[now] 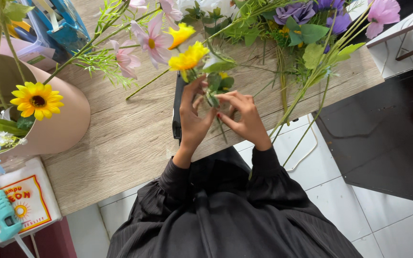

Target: The person uses a heat gun to shape the petals of a blue artificial flower, then repeats the process on a yellow artificial flower. The person holds the flowers by the stem and rotates them while applying heat to adjust the petal shape.

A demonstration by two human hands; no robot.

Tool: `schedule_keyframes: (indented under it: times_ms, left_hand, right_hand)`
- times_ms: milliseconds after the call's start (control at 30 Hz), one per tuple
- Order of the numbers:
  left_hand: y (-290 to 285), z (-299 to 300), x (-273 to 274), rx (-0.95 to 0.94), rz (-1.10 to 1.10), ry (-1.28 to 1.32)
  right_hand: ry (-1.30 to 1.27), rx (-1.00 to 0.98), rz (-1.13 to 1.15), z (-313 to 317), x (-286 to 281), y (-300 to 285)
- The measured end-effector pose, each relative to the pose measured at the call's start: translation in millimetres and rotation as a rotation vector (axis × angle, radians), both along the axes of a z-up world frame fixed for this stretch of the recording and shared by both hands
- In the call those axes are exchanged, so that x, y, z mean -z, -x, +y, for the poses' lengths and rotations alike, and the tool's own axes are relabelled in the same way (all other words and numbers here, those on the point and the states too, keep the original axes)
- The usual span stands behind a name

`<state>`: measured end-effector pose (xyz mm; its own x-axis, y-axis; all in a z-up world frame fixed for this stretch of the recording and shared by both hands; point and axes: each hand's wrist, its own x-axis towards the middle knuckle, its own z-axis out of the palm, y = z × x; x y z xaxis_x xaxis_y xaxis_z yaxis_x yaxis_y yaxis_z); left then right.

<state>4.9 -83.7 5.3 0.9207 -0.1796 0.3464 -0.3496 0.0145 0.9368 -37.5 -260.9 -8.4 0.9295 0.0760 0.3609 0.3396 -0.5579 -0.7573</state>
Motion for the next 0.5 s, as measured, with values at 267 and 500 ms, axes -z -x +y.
schedule_keyframes:
  times_ms: [267, 500]
  left_hand:
    - [-2, 20, 4, 0.037, 0.065, 0.162]
    - [13, 44, 19, 0.148, 0.123, 0.322]
  right_hand:
    - [0.039, -0.052, 0.067, -10, 2, 8]
    - [-0.256, 0.041, 0.221, 9, 13, 0]
